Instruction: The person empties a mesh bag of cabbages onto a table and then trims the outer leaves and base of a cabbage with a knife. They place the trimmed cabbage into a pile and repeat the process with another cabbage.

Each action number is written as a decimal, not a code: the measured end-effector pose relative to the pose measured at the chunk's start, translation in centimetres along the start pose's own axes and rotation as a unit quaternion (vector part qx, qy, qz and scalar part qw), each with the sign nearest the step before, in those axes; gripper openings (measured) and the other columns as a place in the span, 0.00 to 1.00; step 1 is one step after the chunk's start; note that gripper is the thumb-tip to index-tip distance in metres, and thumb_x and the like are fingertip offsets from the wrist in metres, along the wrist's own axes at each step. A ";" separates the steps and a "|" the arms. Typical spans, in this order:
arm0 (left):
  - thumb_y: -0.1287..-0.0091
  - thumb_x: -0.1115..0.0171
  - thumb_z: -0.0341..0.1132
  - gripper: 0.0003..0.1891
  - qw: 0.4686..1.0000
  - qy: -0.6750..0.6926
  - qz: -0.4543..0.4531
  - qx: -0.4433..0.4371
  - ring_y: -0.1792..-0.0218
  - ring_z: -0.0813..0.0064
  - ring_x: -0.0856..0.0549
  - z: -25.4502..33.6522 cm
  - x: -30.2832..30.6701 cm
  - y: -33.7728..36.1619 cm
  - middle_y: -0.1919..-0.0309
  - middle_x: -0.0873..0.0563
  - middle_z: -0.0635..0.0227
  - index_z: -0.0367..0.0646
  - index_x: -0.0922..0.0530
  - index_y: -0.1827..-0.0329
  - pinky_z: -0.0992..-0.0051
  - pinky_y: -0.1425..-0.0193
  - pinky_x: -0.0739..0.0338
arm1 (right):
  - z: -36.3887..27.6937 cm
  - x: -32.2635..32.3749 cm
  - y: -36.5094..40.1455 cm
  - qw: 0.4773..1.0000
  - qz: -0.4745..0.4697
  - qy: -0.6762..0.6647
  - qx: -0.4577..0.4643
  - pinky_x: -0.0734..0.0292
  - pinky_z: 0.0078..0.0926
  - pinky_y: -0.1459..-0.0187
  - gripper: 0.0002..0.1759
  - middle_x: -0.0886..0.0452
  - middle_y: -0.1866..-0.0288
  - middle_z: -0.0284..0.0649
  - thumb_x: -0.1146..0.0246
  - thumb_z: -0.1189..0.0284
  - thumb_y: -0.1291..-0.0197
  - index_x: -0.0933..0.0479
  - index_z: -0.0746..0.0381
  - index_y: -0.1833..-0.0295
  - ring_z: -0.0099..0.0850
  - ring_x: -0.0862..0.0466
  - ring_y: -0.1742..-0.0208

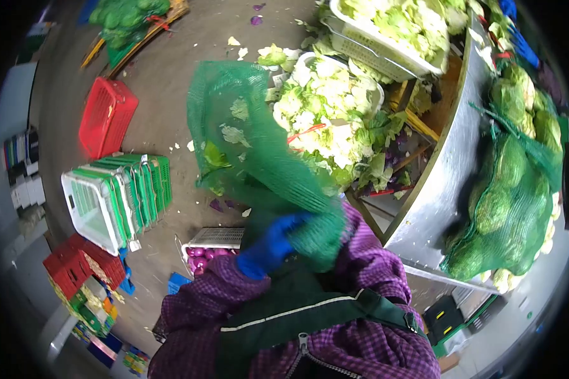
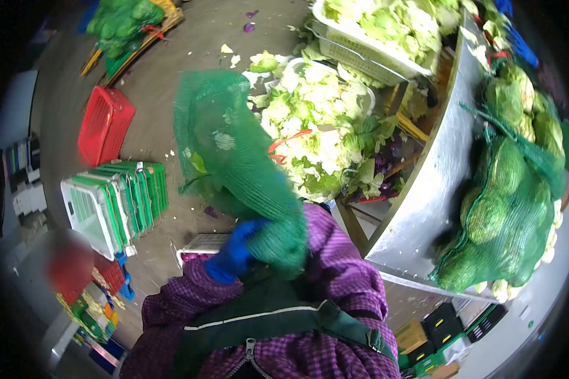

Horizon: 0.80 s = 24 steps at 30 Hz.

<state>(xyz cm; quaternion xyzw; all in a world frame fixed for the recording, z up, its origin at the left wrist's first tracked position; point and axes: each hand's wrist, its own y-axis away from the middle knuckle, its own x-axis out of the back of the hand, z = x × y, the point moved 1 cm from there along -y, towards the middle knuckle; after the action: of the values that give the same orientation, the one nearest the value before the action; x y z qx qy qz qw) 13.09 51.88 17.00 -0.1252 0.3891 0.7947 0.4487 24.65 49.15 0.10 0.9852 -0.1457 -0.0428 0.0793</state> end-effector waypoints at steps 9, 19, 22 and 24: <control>0.46 0.32 0.26 0.29 0.747 -0.397 0.418 -0.332 0.45 0.66 0.22 -2.4 1.0 -3.1 0.44 0.23 0.57 0.35 0.29 0.40 0.69 0.40 0.28 | -12.0 13.4 4.7 0.843 -0.040 0.536 -0.019 0.43 0.34 0.30 0.32 0.38 0.30 0.47 0.45 0.62 0.33 0.43 0.64 0.29 0.40 0.36 0.31; 0.31 0.42 0.33 0.12 0.864 -0.178 0.377 -0.283 0.63 0.81 0.19 3.7 6.5 -7.1 0.63 0.15 0.69 0.35 0.20 0.51 0.78 0.56 0.24 | -25.7 32.0 5.3 0.892 0.277 0.333 0.132 0.25 0.30 0.51 0.14 0.18 0.54 0.40 0.48 0.76 0.37 0.22 0.65 0.49 0.33 0.20 0.54; 0.30 0.44 0.35 0.13 0.814 -0.337 0.346 -0.323 0.61 0.81 0.19 7.1 4.9 -5.8 0.60 0.15 0.68 0.36 0.20 0.51 0.77 0.54 0.24 | -31.6 33.6 6.6 0.889 0.388 0.100 0.220 0.26 0.28 0.54 0.12 0.19 0.59 0.39 0.48 0.75 0.36 0.21 0.67 0.55 0.32 0.21 0.59; 0.29 0.45 0.36 0.13 0.815 -0.252 0.359 -0.380 0.60 0.80 0.19 10.7 2.5 -5.2 0.59 0.15 0.67 0.36 0.19 0.51 0.76 0.53 0.24 | -29.9 35.4 5.8 0.887 0.359 0.186 0.221 0.27 0.22 0.61 0.13 0.18 0.61 0.38 0.48 0.71 0.33 0.20 0.67 0.56 0.28 0.22 0.65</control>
<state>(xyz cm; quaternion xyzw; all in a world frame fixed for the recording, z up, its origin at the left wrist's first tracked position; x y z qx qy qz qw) 17.48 62.74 20.15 0.0672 -0.0527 0.9877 0.1311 60.00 37.54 28.34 0.8475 -0.4780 0.2055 -0.1051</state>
